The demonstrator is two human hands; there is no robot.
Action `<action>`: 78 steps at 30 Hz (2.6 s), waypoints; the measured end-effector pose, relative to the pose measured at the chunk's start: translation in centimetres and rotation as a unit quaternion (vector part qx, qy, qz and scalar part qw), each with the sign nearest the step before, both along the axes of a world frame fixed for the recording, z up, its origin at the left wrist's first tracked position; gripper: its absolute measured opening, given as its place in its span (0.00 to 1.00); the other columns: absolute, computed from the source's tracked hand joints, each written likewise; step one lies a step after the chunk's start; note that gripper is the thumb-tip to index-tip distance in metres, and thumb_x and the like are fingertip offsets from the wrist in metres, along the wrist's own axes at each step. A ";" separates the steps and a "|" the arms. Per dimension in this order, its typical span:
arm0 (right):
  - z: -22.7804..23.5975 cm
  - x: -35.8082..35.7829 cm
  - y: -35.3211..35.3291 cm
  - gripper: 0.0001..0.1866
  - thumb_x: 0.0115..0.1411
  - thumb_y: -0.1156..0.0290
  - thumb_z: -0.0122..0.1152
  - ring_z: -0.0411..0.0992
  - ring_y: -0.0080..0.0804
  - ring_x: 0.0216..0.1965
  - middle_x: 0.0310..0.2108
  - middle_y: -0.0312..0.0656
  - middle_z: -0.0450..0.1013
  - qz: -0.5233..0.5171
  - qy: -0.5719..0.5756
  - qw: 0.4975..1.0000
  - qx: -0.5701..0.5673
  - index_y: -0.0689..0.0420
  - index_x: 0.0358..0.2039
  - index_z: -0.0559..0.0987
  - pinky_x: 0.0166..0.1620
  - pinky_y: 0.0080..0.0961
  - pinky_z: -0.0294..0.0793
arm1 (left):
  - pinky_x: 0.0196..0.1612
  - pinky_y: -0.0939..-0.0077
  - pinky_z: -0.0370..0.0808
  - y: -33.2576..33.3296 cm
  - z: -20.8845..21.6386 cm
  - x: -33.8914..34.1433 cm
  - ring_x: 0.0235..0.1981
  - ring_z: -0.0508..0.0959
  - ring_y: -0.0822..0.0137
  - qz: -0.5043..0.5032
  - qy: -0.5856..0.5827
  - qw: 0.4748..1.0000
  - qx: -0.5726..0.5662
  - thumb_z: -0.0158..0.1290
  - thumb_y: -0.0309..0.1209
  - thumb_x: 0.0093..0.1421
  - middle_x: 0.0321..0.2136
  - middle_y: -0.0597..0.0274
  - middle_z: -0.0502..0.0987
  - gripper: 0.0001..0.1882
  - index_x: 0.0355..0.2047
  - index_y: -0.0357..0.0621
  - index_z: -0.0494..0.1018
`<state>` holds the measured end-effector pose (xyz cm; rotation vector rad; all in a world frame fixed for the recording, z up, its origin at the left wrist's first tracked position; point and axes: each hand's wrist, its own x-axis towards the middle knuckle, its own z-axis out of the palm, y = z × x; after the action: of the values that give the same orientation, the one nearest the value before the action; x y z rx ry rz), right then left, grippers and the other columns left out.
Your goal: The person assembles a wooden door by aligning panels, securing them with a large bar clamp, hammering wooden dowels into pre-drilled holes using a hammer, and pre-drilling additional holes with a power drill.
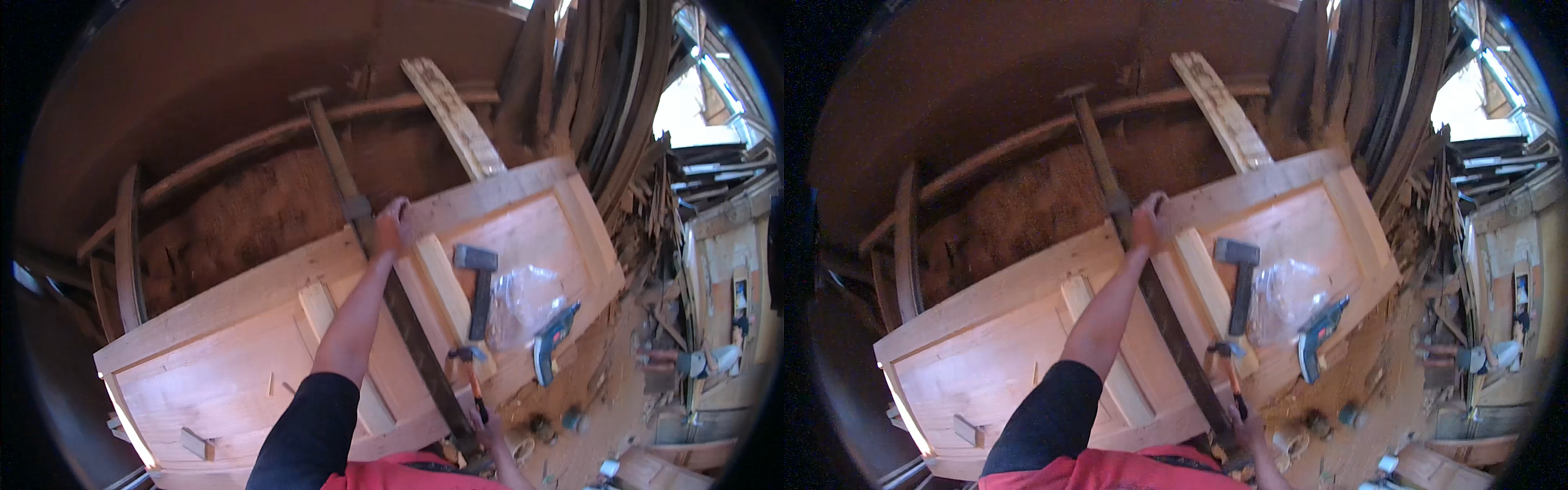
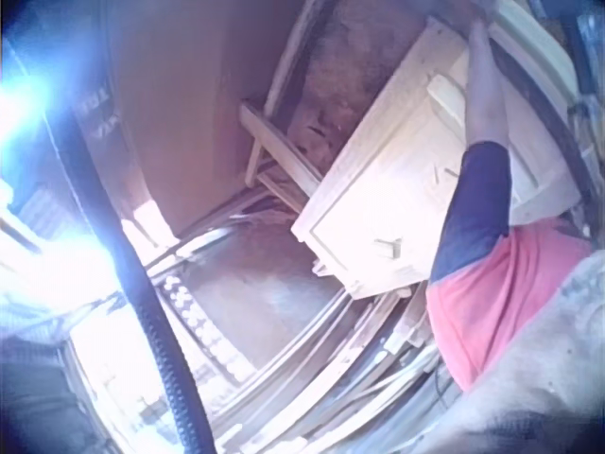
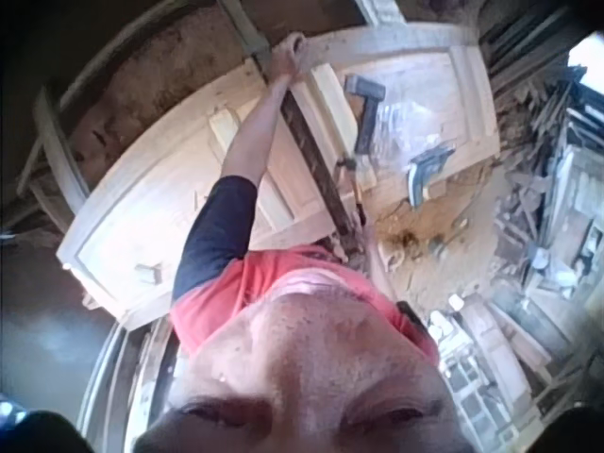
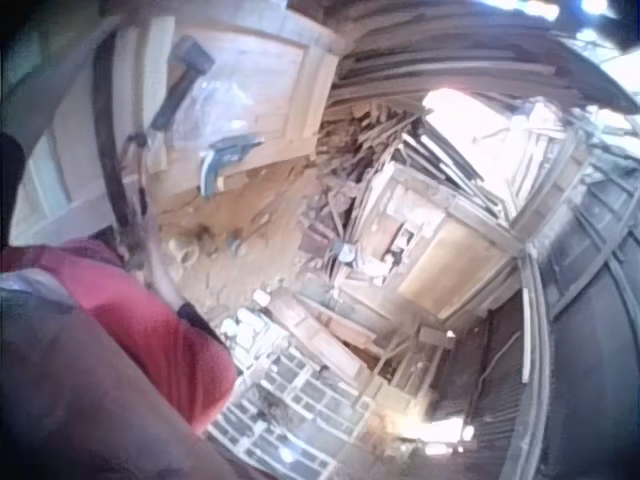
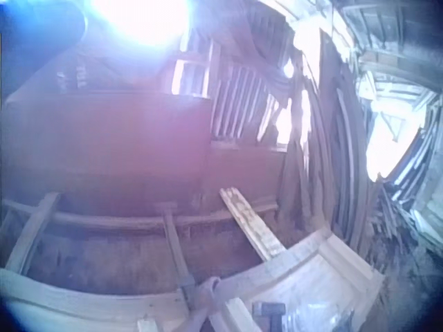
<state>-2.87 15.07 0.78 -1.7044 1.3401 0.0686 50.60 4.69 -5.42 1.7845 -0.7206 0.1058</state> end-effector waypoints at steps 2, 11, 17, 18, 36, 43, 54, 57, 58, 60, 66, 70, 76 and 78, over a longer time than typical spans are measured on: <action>0.3 0.3 0.0 0.18 0.65 0.56 0.61 0.65 0.25 0.22 0.18 0.36 0.67 0.042 0.025 0.998 -0.046 0.58 0.29 0.75 0.28 0.30 0.66 | 0.42 0.63 0.78 0.2 0.2 0.2 0.38 0.83 0.52 -0.027 0.095 0.995 0.005 0.56 0.33 0.63 0.36 0.48 0.82 0.12 0.43 0.41 0.77; 0.0 0.0 -0.2 0.18 0.65 0.56 0.61 0.63 0.24 0.23 0.19 0.34 0.65 0.032 -0.010 0.998 -0.049 0.58 0.29 0.74 0.28 0.28 0.66 | 0.41 0.61 0.78 0.3 2.0 -0.1 0.38 0.83 0.51 -0.081 0.084 0.989 0.091 0.58 0.35 0.62 0.35 0.49 0.82 0.12 0.41 0.42 0.78; -1.0 -0.9 -0.4 0.17 0.65 0.56 0.62 0.67 0.23 0.23 0.19 0.34 0.68 0.030 0.000 0.999 -0.027 0.59 0.31 0.75 0.27 0.27 0.67 | 0.43 0.60 0.78 0.4 0.9 0.0 0.39 0.82 0.49 -0.169 -0.007 0.973 0.155 0.57 0.37 0.62 0.37 0.48 0.82 0.13 0.42 0.44 0.79; -1.1 -1.0 -0.4 0.17 0.65 0.56 0.61 0.67 0.23 0.23 0.19 0.34 0.69 0.029 -0.005 0.999 -0.022 0.59 0.32 0.76 0.27 0.27 0.67 | 0.44 0.59 0.78 0.3 0.7 0.1 0.40 0.82 0.49 -0.178 -0.003 0.972 0.155 0.56 0.35 0.62 0.36 0.49 0.82 0.12 0.41 0.43 0.79; -0.3 8.5 -3.9 0.17 0.69 0.57 0.55 0.61 0.23 0.24 0.20 0.35 0.63 0.069 -0.110 0.988 -0.080 0.61 0.35 0.74 0.28 0.28 0.65 | 0.46 0.55 0.77 0.6 0.4 -0.9 0.42 0.81 0.51 -0.190 -0.107 0.935 0.279 0.55 0.43 0.62 0.40 0.53 0.82 0.15 0.45 0.51 0.79; 1.5 23.8 -9.4 0.18 0.70 0.57 0.51 0.77 0.59 0.35 0.27 0.58 0.74 0.031 -0.244 0.951 -0.185 0.63 0.42 0.74 0.36 0.47 0.72 | 0.45 0.54 0.78 0.4 -0.9 -0.5 0.42 0.81 0.52 -0.209 -0.122 0.923 0.298 0.54 0.44 0.62 0.38 0.54 0.82 0.15 0.46 0.57 0.81; 2.6 27.7 -10.9 0.18 0.70 0.58 0.51 0.74 0.68 0.37 0.29 0.64 0.74 0.069 -0.182 0.957 -0.214 0.62 0.42 0.73 0.36 0.54 0.70 | 0.43 0.53 0.78 0.2 -1.6 -0.2 0.40 0.81 0.51 -0.203 -0.118 0.926 0.295 0.54 0.43 0.61 0.35 0.52 0.81 0.13 0.39 0.52 0.81; 2.5 27.2 -10.2 0.18 0.70 0.57 0.51 0.74 0.67 0.36 0.28 0.64 0.73 0.050 -0.226 0.947 -0.225 0.62 0.42 0.73 0.34 0.54 0.70 | 0.43 0.53 0.78 0.2 -1.8 -0.1 0.40 0.81 0.50 -0.194 -0.116 0.930 0.289 0.55 0.43 0.60 0.35 0.52 0.80 0.13 0.38 0.51 0.81; 2.6 27.1 -10.0 0.18 0.70 0.57 0.51 0.74 0.67 0.36 0.28 0.64 0.73 0.055 -0.226 0.946 -0.224 0.62 0.42 0.73 0.34 0.54 0.70 | 0.43 0.52 0.78 0.1 -1.7 -0.1 0.41 0.80 0.50 -0.198 -0.106 0.928 0.296 0.55 0.43 0.60 0.35 0.51 0.80 0.13 0.38 0.51 0.81; 2.7 26.9 -10.0 0.18 0.70 0.57 0.50 0.74 0.67 0.35 0.27 0.63 0.74 0.080 -0.182 0.952 -0.233 0.62 0.42 0.73 0.33 0.53 0.70 | 0.44 0.53 0.78 0.0 -1.4 -0.2 0.42 0.80 0.50 -0.199 -0.090 0.926 0.309 0.55 0.43 0.60 0.36 0.52 0.80 0.13 0.38 0.51 0.81; 2.7 26.9 -10.1 0.17 0.71 0.59 0.50 0.73 0.68 0.35 0.27 0.64 0.73 0.104 -0.195 0.948 -0.231 0.63 0.38 0.72 0.32 0.53 0.69 | 0.46 0.53 0.77 0.3 -0.7 -0.7 0.45 0.80 0.52 -0.185 -0.082 0.917 0.343 0.56 0.43 0.59 0.39 0.53 0.80 0.13 0.38 0.51 0.81; 2.5 27.3 -9.4 0.16 0.70 0.60 0.51 0.73 0.69 0.35 0.27 0.65 0.73 0.080 -0.197 0.944 -0.251 0.63 0.37 0.71 0.31 0.55 0.68 | 0.48 0.54 0.77 0.6 -0.4 -0.2 0.49 0.78 0.54 -0.222 -0.053 0.939 0.256 0.55 0.42 0.59 0.41 0.56 0.79 0.12 0.38 0.51 0.82; 2.9 27.1 -9.9 0.15 0.71 0.61 0.50 0.74 0.68 0.36 0.30 0.65 0.73 0.115 -0.091 0.963 -0.228 0.63 0.39 0.71 0.33 0.54 0.70 | 0.49 0.54 0.77 0.5 -0.9 -0.5 0.50 0.77 0.55 -0.187 -0.070 0.923 0.329 0.56 0.42 0.59 0.45 0.56 0.78 0.13 0.37 0.50 0.82; 2.7 26.9 -9.9 0.15 0.71 0.61 0.50 0.74 0.68 0.36 0.29 0.65 0.74 0.106 -0.159 0.949 -0.252 0.63 0.40 0.71 0.34 0.56 0.70 | 0.49 0.54 0.77 0.3 -1.5 -0.5 0.50 0.77 0.55 -0.194 -0.072 0.926 0.316 0.56 0.42 0.59 0.44 0.57 0.78 0.12 0.37 0.50 0.82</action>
<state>24.03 5.14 3.49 -2.1714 0.9760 -0.4435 50.08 4.96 -6.97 2.2092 -1.3104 -0.2982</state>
